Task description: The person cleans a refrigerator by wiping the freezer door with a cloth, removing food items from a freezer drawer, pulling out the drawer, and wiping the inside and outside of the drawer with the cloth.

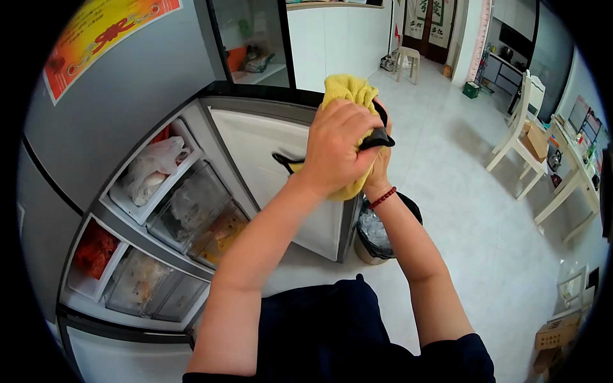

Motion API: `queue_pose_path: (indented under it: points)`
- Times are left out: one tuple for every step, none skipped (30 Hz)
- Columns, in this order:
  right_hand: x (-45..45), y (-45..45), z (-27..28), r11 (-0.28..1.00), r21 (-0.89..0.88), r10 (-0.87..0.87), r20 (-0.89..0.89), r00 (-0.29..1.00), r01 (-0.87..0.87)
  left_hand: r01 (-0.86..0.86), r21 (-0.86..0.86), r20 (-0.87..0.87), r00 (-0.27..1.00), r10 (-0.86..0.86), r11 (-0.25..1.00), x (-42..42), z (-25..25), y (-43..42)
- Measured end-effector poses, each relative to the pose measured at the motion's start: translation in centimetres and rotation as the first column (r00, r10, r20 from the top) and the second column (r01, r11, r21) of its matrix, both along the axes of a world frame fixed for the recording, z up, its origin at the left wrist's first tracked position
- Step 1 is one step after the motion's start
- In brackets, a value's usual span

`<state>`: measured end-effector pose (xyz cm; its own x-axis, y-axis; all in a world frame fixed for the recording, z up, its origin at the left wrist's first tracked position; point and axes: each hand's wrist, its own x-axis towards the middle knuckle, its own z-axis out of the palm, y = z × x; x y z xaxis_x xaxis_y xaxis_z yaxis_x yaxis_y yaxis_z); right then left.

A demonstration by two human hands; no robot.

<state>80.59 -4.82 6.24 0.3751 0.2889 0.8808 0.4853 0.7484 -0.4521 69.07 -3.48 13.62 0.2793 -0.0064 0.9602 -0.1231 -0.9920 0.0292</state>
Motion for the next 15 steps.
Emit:
queue_pose_path:
  points:
    - [0.0,0.0,-0.2,0.997,-0.014,0.070,-0.064,0.995,-0.072,-0.012,0.017,-0.003,1.000,0.012,1.000,-0.4,-0.1,0.1]
    - [0.1,-0.2,-0.1,1.000,-0.009,0.002,0.021,1.000,-0.002,-0.024,0.042,-0.007,1.000,0.024,0.999,-1.0,-0.1,0.6]
    - [0.4,-0.6,0.1,0.998,0.005,-0.067,0.103,0.992,0.067,-0.035,0.069,-0.012,0.999,0.036,0.997,-1.7,-0.2,1.3]
    - [0.6,-1.0,0.0,0.991,0.017,-0.135,0.182,0.974,0.134,-0.077,0.091,0.035,0.997,0.074,0.993,-2.6,-0.2,2.6]
    - [0.2,-1.0,0.0,0.987,0.016,-0.161,0.171,0.972,0.161,-0.143,0.045,0.034,0.989,0.141,0.989,-3.9,-0.4,4.4]
    - [-0.1,-1.1,0.1,0.983,0.024,-0.182,0.167,0.969,0.181,-0.186,-0.020,0.015,0.982,0.186,0.982,-5.0,-0.1,5.4]
    - [-0.3,-1.3,0.2,0.979,0.030,-0.202,0.163,0.966,0.200,-0.230,-0.085,-0.008,0.973,0.230,0.969,-5.6,0.0,5.8]
    - [-0.2,-1.2,0.1,0.981,0.040,-0.195,0.164,0.967,0.191,-0.217,-0.078,0.004,0.976,0.218,0.973,-5.3,-0.1,5.7]
    - [-0.1,-1.0,-0.1,0.982,0.048,-0.188,0.165,0.968,0.182,-0.204,-0.072,0.017,0.979,0.205,0.976,-4.8,-0.2,5.1]
    - [-0.1,-1.0,-0.2,0.983,0.054,-0.180,0.169,0.969,0.173,-0.191,-0.068,0.031,0.981,0.193,0.979,-4.2,-0.4,4.2]
    - [-0.3,-0.8,0.0,0.987,0.057,-0.160,0.146,0.976,0.153,-0.135,-0.086,0.027,0.990,0.137,0.987,-3.5,-0.4,2.8]
    - [-0.7,-0.8,0.0,0.989,0.056,-0.140,0.124,0.982,0.134,-0.078,-0.065,0.019,0.997,0.079,0.995,-2.7,0.0,1.6]
    - [-1.0,-1.0,-0.1,0.993,0.049,-0.115,0.102,0.988,0.111,-0.024,-0.051,0.009,1.000,0.024,0.998,-2.1,0.0,0.8]
    - [-0.9,-0.6,-0.5,1.000,0.029,0.002,0.014,1.000,-0.002,-0.027,-0.052,-0.014,1.000,0.026,0.998,-2.1,-0.1,0.6]
    - [-1.2,-0.9,-0.3,0.999,-0.003,-0.046,0.009,0.999,0.047,0.004,-0.013,-0.032,0.999,-0.005,1.000,-2.2,-0.2,0.6]
